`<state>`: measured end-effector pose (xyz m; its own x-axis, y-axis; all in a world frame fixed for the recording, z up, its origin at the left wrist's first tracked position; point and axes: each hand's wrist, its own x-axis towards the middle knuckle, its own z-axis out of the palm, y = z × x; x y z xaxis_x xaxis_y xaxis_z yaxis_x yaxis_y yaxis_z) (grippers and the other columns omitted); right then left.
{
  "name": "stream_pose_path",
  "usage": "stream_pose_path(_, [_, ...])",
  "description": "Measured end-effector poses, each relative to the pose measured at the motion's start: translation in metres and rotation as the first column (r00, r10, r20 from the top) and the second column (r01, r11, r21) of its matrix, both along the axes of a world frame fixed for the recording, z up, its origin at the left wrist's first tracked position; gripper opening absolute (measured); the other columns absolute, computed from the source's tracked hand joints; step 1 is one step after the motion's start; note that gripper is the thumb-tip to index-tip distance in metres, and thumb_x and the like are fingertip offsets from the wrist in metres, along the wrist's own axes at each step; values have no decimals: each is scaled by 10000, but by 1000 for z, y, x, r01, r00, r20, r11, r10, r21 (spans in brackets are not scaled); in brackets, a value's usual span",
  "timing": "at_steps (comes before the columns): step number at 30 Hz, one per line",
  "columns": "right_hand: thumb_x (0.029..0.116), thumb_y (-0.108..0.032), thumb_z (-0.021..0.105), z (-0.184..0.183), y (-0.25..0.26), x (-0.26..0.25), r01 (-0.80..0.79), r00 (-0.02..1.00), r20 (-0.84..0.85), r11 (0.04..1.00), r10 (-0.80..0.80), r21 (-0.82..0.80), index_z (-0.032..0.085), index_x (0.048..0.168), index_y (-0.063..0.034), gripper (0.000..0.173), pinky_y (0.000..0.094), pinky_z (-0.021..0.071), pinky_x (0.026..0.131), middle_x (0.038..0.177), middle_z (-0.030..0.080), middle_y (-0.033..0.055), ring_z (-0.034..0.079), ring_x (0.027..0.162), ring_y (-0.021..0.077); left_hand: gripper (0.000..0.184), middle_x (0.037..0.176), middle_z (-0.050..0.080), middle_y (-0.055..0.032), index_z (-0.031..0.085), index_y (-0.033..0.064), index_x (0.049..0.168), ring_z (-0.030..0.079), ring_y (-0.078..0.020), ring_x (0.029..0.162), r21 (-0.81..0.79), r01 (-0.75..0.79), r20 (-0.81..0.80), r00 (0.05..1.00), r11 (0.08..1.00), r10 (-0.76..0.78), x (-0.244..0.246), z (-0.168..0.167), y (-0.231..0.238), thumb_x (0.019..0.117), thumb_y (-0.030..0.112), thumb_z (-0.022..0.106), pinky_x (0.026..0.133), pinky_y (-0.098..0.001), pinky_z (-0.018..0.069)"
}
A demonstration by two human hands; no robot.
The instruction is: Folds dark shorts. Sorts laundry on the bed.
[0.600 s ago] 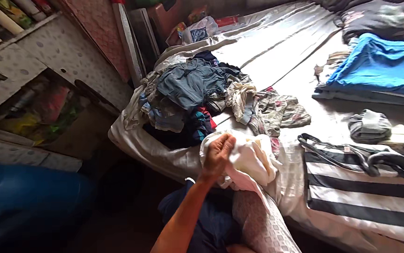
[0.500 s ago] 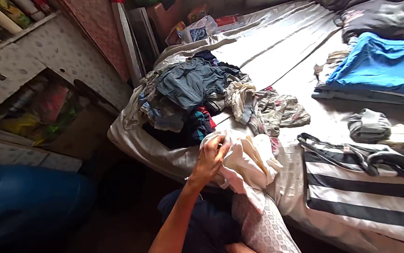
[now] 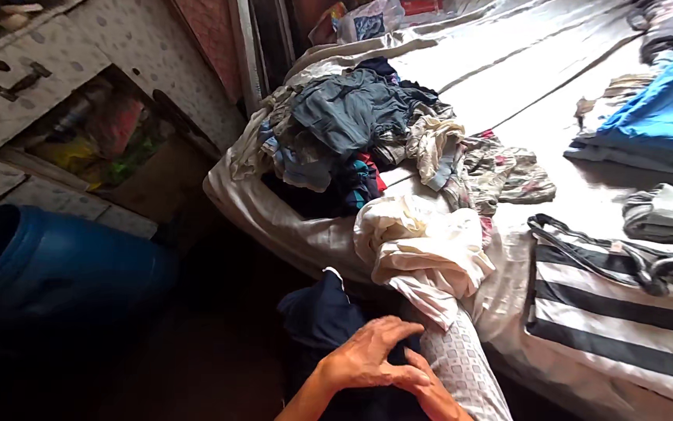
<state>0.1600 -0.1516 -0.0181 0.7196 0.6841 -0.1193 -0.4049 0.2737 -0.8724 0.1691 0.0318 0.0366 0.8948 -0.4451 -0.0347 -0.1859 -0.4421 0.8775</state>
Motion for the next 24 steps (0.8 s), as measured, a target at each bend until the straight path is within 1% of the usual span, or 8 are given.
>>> stream_pose_path(2, [899,-93,695,11,2,-5,-43,996,72,999,45,-23,695,1114,-160,226,216,558,902,1024,733,-129,666,972,-30,577,1285,682,-175,621,-9,1356,637,-273,1224,-110,149,-106,981,983,-161,4,-3,4,959,408,674,1076,-480,472])
stream_pose_path(5, [991,-177,629,35,-6,-3,-276,914,305,961,269,-23,609,1351,-81,373,251,469,1088,1307,669,-70,577,1224,-15,698,1168,725,-150,565,-20,1409,684,-215,1092,-327,282,-197,913,902,-357,10,2,24,961,515,585,1017,-437,510])
stream_pose_path(9, [959,-200,707,63,-12,1,-398,775,464,901,429,-169,649,1184,14,316,219,557,848,1002,730,38,674,931,-1,659,1027,739,-124,702,-33,1177,680,-155,966,-361,402,-225,838,841,-497,6,12,47,827,524,730,905,-377,538])
stream_pose_path(12, [917,-290,774,64,-14,7,-309,746,516,905,421,-292,633,1268,-35,456,259,598,850,1032,747,31,706,936,34,407,770,690,-75,719,-20,875,637,-98,732,-201,314,-118,932,928,-342,-1,28,66,828,373,813,676,-305,517])
stream_pose_path(16, [827,-346,807,57,-12,5,53,615,646,794,453,-606,682,1228,-75,500,524,582,664,899,743,115,734,779,276,308,760,671,-106,714,-20,838,631,-163,778,-93,83,235,970,992,-59,-29,45,80,889,277,781,747,-296,500])
stream_pose_path(19, [856,-365,766,53,-7,7,135,606,715,840,350,-526,736,926,-87,289,340,543,695,892,661,57,641,815,155,243,786,651,-74,745,14,891,607,-107,795,-158,-71,398,908,985,129,-53,68,80,916,254,773,743,-219,494])
stream_pose_path(21, [888,-293,780,59,-5,13,19,745,630,938,217,-346,749,1021,-84,249,252,535,906,1062,699,3,631,1027,60,197,876,645,-37,739,44,924,601,-42,870,-248,-156,454,853,956,257,-70,89,84,915,237,784,780,-164,501])
stream_pose_path(24, [967,-198,681,87,4,22,-67,884,460,997,81,-47,717,1120,-218,159,193,549,913,1071,723,-158,652,1016,-50,163,1051,706,-18,713,72,989,668,-65,1022,-306,-176,506,802,935,317,-94,124,93,948,226,748,893,-205,568])
